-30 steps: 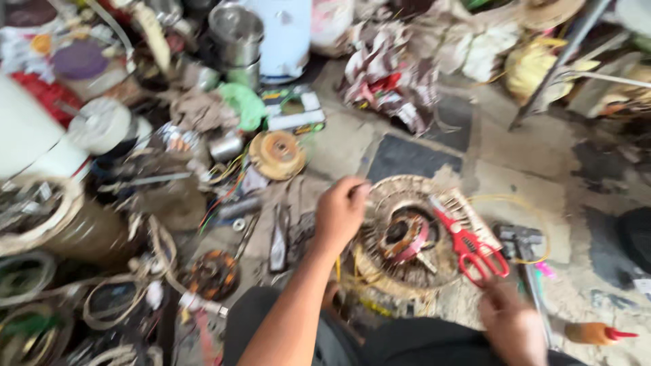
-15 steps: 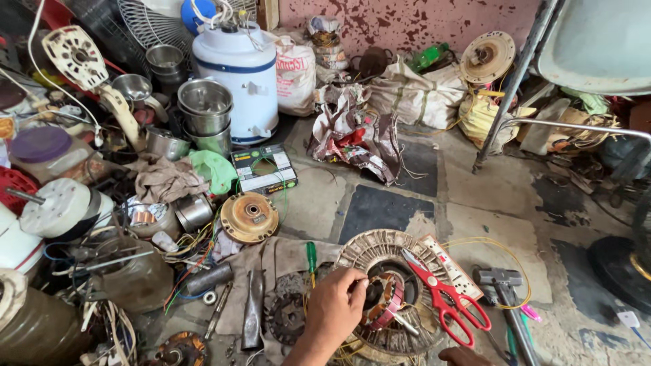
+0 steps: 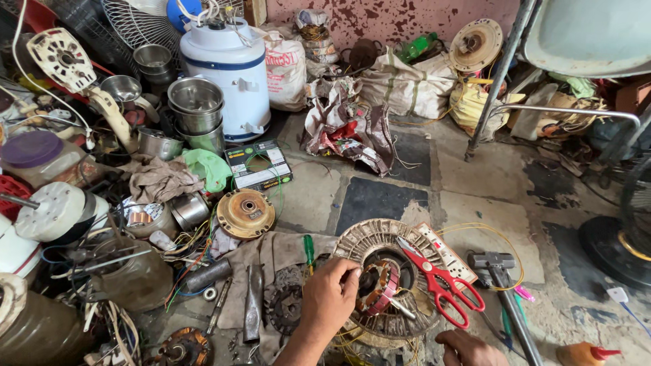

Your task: The person sits on the floor and works on an electric motor stator, using a screwdriver to adjust components and handling yellow wires. They also pick up and examine a rotor assembly before placing it back down.

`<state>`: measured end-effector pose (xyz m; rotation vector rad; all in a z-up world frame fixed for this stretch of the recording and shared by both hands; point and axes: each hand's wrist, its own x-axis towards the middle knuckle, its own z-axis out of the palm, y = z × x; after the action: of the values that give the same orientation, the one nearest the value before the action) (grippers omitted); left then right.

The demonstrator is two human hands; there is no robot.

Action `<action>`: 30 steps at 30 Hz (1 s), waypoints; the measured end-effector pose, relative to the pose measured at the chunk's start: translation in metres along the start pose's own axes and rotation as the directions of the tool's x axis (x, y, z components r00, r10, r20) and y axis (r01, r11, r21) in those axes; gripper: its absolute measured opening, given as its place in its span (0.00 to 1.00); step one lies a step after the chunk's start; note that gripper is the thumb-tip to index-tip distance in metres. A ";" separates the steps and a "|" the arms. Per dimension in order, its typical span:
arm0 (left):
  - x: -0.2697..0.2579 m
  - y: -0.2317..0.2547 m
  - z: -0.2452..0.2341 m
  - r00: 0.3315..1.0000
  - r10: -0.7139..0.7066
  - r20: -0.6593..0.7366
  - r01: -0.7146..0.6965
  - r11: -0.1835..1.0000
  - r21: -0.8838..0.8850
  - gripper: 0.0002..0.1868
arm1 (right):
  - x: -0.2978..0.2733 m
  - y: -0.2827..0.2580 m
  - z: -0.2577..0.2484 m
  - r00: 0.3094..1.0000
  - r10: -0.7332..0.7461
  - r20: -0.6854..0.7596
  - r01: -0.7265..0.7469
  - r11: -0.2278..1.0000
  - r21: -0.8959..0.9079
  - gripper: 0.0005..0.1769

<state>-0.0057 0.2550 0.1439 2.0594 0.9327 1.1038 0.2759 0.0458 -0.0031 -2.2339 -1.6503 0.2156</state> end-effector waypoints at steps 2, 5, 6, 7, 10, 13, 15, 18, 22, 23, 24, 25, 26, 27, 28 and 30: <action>0.000 -0.001 0.000 1.000 -0.010 -0.004 0.010 1.000 -0.016 0.05 | -0.002 0.011 0.010 0.999 0.040 0.014 -0.040 0.999 -0.021 0.18; 0.000 0.000 -0.002 0.998 -0.045 0.036 0.044 0.999 0.027 0.05 | 0.012 0.048 0.032 0.984 -0.123 0.128 0.111 0.989 0.098 0.18; 0.000 0.001 -0.003 0.998 -0.044 0.041 0.043 0.998 0.035 0.05 | 0.020 0.060 0.036 0.959 -0.223 0.174 0.194 0.966 0.169 0.18; -0.001 0.003 -0.004 0.998 -0.044 0.045 0.042 0.998 0.044 0.06 | 0.026 0.066 0.041 0.956 -0.210 0.207 0.174 0.968 0.178 0.17; -0.001 0.008 -0.008 0.997 -0.041 0.070 0.040 0.999 0.016 0.06 | 0.028 0.072 0.048 0.943 -0.220 0.249 0.169 0.963 0.211 0.17; -0.001 0.011 -0.010 0.995 -0.054 0.083 0.053 0.999 0.009 0.06 | 0.022 0.063 0.041 0.970 -0.198 0.141 0.175 0.971 0.162 0.18; -0.003 0.010 -0.009 0.994 -0.060 0.092 0.058 0.998 0.022 0.06 | 0.004 0.039 0.037 1.000 0.020 0.018 -0.021 0.999 0.024 0.18; -0.003 0.007 -0.007 0.992 -0.064 0.105 0.059 0.997 0.044 0.06 | -0.002 0.004 -0.002 0.999 0.000 0.039 -0.002 0.999 0.050 0.19; -0.003 0.000 0.000 0.998 -0.001 0.066 -0.003 0.998 0.061 0.06 | -0.001 -0.028 -0.029 0.999 0.036 -0.015 -0.034 0.994 0.100 0.19; -0.003 -0.004 0.000 0.998 0.037 0.044 -0.040 0.997 0.064 0.06 | -0.001 -0.031 -0.029 0.995 0.024 -0.093 -0.012 0.992 0.129 0.17; -0.003 -0.007 0.001 0.998 -0.012 0.064 0.010 1.000 0.021 0.07 | 0.006 -0.035 -0.022 0.988 -0.016 -0.151 0.041 0.986 0.163 0.16; -0.002 -0.008 0.006 0.995 -0.059 0.083 0.061 0.998 -0.024 0.07 | 0.007 -0.035 -0.015 0.979 -0.014 -0.202 0.049 0.984 0.171 0.19; -0.004 -0.015 0.008 0.997 -0.045 0.067 0.046 0.999 -0.013 0.07 | 0.014 -0.031 -0.003 0.969 -0.032 -0.246 0.079 0.980 0.185 0.22; -0.006 -0.021 0.010 0.998 -0.030 0.051 0.030 1.000 0.000 0.06 | 0.021 -0.026 0.010 0.956 -0.048 -0.288 0.109 0.974 0.201 0.24; -0.007 -0.022 0.008 1.000 0.011 0.022 -0.011 1.000 0.000 0.06 | 0.028 -0.021 0.018 0.954 -0.083 -0.287 0.133 0.978 0.160 0.25; -0.008 -0.024 0.005 0.999 0.043 -0.003 -0.043 0.999 0.008 0.06 | 0.050 -0.010 0.037 0.943 -0.145 -0.300 0.176 0.981 0.078 0.28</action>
<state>-0.0117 0.2605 0.1198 2.0932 0.8994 1.1275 0.2699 0.1026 -0.0291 -1.9341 -1.6084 -0.0690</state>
